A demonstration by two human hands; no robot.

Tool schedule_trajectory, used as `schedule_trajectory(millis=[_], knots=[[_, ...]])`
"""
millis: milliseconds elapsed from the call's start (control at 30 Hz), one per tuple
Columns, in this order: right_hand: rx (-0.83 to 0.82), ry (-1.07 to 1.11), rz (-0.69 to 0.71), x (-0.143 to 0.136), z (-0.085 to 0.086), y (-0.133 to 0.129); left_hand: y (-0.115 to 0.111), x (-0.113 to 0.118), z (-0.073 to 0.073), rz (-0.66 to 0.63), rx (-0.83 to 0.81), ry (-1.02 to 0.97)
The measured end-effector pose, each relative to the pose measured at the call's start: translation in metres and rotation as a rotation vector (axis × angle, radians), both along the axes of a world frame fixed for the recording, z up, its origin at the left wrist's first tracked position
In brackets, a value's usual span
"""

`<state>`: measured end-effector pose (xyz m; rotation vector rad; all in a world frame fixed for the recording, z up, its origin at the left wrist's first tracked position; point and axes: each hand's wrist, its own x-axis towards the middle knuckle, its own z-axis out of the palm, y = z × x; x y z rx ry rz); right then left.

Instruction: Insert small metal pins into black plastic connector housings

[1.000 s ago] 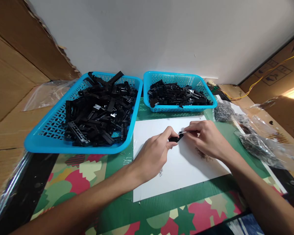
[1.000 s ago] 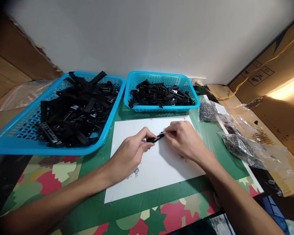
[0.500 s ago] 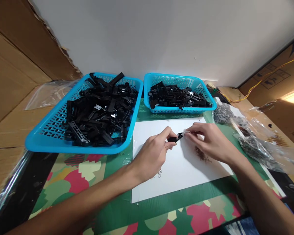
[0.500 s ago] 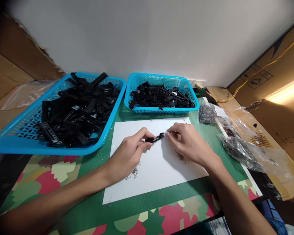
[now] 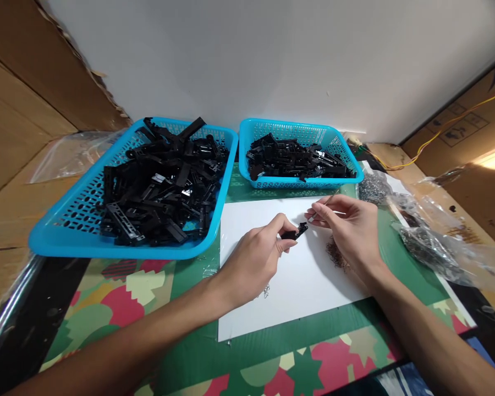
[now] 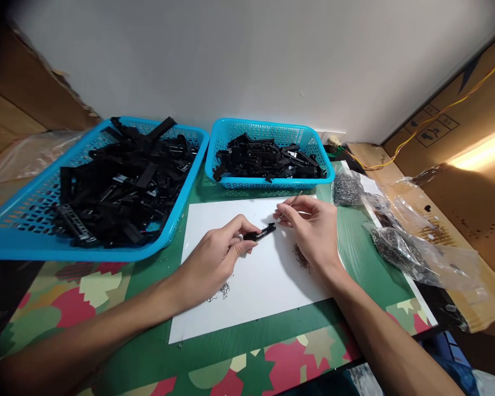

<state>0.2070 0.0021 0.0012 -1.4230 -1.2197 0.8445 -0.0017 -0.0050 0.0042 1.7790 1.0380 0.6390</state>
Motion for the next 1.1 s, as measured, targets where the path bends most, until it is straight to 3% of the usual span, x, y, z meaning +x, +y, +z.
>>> schedule_trajectory(millis=[667, 1100], knots=[[-0.020, 0.034, 0.029, -0.0040, -0.0034, -0.0019, 0.0002, 0.0006, -0.0033, -0.011, 0.044, 0.003], [-0.026, -0.027, 0.024, -0.0037, -0.0051, -0.0025, 0.0019, 0.0015, -0.0021, 0.009, -0.092, -0.059]])
